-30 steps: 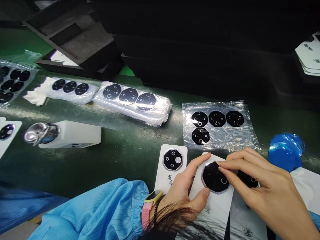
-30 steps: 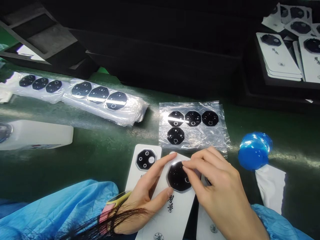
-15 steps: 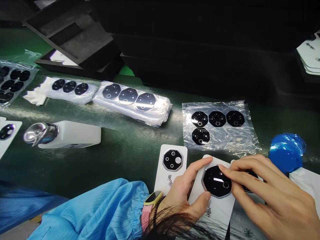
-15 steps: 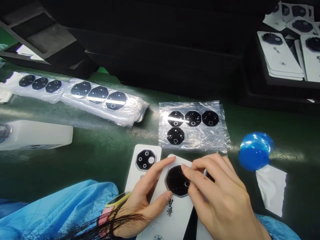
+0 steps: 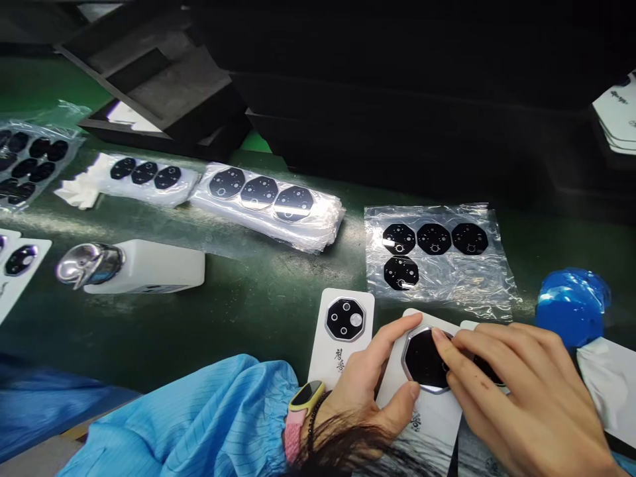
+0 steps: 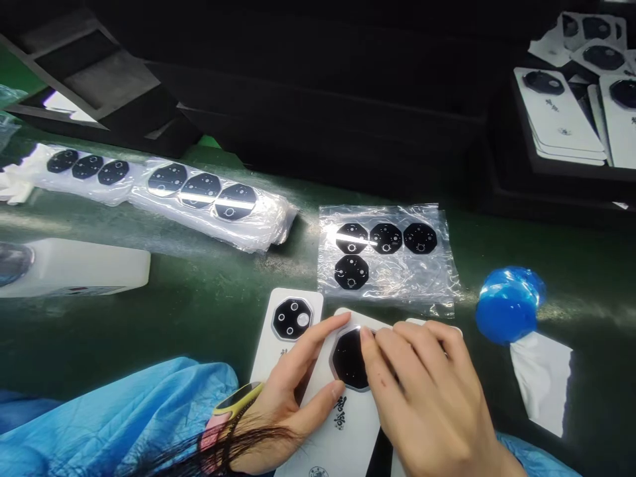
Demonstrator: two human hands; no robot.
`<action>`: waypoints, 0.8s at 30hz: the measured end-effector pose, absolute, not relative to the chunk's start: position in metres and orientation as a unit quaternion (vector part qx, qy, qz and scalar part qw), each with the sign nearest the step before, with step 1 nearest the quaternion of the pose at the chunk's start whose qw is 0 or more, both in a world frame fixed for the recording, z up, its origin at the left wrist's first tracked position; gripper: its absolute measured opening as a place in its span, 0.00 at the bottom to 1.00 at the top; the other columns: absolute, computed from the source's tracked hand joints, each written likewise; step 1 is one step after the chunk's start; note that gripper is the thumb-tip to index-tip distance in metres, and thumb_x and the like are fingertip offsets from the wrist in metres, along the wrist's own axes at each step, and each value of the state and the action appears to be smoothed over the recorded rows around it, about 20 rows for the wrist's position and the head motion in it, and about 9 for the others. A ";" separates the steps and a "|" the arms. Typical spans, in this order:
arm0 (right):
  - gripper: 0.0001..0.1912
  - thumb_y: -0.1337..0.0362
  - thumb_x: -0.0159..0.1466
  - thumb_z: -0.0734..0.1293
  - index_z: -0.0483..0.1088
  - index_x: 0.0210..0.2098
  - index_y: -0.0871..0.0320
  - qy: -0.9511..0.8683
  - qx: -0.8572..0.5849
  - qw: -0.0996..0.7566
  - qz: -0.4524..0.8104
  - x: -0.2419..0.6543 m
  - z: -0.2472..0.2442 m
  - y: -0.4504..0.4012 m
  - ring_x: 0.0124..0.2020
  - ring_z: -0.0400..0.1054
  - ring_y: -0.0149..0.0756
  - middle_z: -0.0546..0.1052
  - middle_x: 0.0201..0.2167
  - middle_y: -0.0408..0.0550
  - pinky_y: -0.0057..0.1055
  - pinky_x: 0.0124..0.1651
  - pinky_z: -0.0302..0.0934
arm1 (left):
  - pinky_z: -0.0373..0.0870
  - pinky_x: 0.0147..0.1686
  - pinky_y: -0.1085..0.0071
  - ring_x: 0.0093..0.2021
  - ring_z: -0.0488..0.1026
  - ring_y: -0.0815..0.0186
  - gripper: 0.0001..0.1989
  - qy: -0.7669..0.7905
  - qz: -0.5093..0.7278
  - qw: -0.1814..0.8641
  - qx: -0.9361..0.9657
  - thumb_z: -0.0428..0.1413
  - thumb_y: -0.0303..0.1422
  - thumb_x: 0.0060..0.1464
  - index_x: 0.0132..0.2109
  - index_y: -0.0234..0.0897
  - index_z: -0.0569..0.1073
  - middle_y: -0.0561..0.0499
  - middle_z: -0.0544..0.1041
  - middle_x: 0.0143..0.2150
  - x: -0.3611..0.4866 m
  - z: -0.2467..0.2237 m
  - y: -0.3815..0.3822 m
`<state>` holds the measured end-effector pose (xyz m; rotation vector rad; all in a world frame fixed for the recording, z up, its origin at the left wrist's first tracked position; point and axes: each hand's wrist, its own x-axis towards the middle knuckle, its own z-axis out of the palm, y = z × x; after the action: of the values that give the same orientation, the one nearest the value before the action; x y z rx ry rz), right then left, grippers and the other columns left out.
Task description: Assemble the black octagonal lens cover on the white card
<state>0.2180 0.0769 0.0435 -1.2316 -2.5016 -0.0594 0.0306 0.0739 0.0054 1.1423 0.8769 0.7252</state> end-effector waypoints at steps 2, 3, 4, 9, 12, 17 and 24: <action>0.14 0.76 0.63 0.58 0.70 0.45 0.63 -0.898 -0.409 0.158 -0.047 0.220 0.041 0.077 0.40 0.68 0.44 0.76 0.34 0.52 0.42 0.41 0.57 | 0.72 0.45 0.72 0.43 0.75 0.64 0.30 0.395 0.322 0.692 0.511 0.53 0.26 0.53 0.63 0.44 0.59 0.51 0.77 0.47 0.030 0.008 0.073; 0.15 0.76 0.63 0.58 0.70 0.45 0.62 -0.899 -0.405 0.160 -0.045 0.221 0.041 0.077 0.40 0.68 0.43 0.75 0.34 0.52 0.41 0.42 0.57 | 0.71 0.48 0.71 0.45 0.75 0.63 0.30 0.399 0.319 0.695 0.506 0.54 0.26 0.54 0.63 0.44 0.59 0.51 0.77 0.48 0.030 0.011 0.073; 0.15 0.76 0.63 0.58 0.71 0.44 0.59 -0.892 -0.416 0.176 -0.031 0.222 0.042 0.078 0.40 0.68 0.41 0.75 0.35 0.51 0.40 0.42 0.58 | 0.69 0.50 0.71 0.46 0.74 0.63 0.31 0.403 0.313 0.703 0.496 0.54 0.26 0.54 0.64 0.44 0.57 0.51 0.76 0.49 0.030 0.014 0.073; 0.09 0.61 0.64 0.62 0.72 0.41 0.50 -0.728 -0.573 0.320 0.199 0.229 0.052 0.087 0.38 0.72 0.39 0.75 0.39 0.47 0.30 0.34 0.68 | 0.69 0.48 0.73 0.44 0.74 0.67 0.38 0.385 0.314 0.759 0.421 0.52 0.28 0.56 0.68 0.48 0.43 0.51 0.75 0.50 0.031 0.022 0.076; 0.13 0.52 0.62 0.64 0.75 0.37 0.51 -0.631 -0.583 0.278 0.429 0.231 0.057 0.094 0.27 0.74 0.38 0.78 0.29 0.44 0.27 0.25 0.68 | 0.69 0.43 0.74 0.41 0.74 0.67 0.30 0.403 0.299 0.761 0.411 0.53 0.31 0.56 0.65 0.46 0.56 0.51 0.77 0.46 0.031 0.023 0.079; 0.12 0.50 0.58 0.68 0.77 0.30 0.52 -0.546 -0.584 0.214 0.562 0.230 0.055 0.099 0.25 0.72 0.36 0.76 0.22 0.42 0.26 0.26 0.67 | 0.66 0.33 0.75 0.33 0.72 0.66 0.18 0.474 0.231 0.718 0.453 0.50 0.35 0.57 0.55 0.43 0.69 0.53 0.77 0.35 0.028 0.030 0.082; 0.10 0.53 0.55 0.71 0.76 0.28 0.52 -0.498 -0.587 0.259 0.583 0.225 0.051 0.094 0.26 0.71 0.35 0.76 0.25 0.41 0.26 0.30 0.66 | 0.58 0.23 0.76 0.24 0.62 0.70 0.16 0.456 0.227 0.719 0.473 0.48 0.38 0.57 0.49 0.37 0.70 0.53 0.71 0.27 0.029 0.027 0.083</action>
<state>0.2249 0.0943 0.0513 -1.5914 -1.3497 1.5789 0.0288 0.0835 0.0271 1.0466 1.0087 0.5011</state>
